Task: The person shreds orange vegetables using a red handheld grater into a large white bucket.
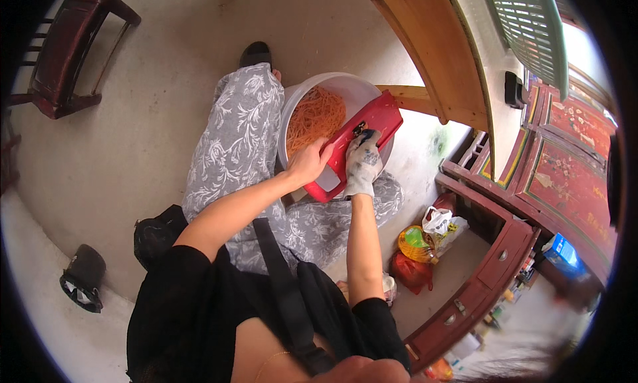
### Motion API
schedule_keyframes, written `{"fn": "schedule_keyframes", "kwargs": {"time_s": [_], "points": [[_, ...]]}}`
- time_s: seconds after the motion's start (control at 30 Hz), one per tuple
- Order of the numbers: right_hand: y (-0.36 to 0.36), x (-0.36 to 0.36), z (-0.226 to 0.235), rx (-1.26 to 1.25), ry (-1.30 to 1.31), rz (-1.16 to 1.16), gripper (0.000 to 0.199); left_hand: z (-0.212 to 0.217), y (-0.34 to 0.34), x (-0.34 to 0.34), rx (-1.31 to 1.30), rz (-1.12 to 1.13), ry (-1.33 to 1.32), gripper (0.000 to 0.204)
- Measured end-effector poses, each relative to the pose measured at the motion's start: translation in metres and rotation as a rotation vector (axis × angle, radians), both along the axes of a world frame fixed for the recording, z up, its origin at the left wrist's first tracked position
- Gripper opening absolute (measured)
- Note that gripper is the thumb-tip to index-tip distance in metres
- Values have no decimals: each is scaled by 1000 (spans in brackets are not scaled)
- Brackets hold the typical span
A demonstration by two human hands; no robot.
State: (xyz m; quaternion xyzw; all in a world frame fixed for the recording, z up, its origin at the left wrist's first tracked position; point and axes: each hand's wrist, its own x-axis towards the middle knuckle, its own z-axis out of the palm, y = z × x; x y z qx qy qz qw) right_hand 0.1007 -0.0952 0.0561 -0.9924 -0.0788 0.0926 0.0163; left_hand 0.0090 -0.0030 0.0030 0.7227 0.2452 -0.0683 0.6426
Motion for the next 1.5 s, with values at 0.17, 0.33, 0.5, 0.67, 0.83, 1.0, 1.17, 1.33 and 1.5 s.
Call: {"fn": "schedule_keyframes", "kwargs": {"time_s": [0.17, 0.33, 0.5, 0.67, 0.83, 1.0, 1.17, 1.33, 1.5], "points": [[1, -50, 7, 29, 136, 31, 46, 6, 10, -1, 17, 11, -3, 38], [-42, 21, -39, -195, -351, 257, 40, 4, 2, 3, -33, 4, -64, 37], [2, -25, 3, -84, -74, 44, 33, 7, 7, -1, 9, 26, -15, 35], [3, -11, 2, -76, 1, -46, 40, -9, -2, -8, 16, 48, -59, 33], [-10, 3, -8, -19, -39, -108, 41, -4, -3, -1, 69, 38, -87, 32], [-5, -10, -6, 31, -27, -61, 39, 4, 6, -4, 67, 15, -28, 33], [-30, 25, -21, -73, -124, 15, 37, 1, -5, -4, -5, -13, -47, 36], [-10, -38, -2, -10, -76, 124, 37, -2, 3, -4, 76, 23, -37, 33], [-8, -16, 6, 113, 20, -82, 37, 1, 3, 1, 30, 18, -51, 32]]}}
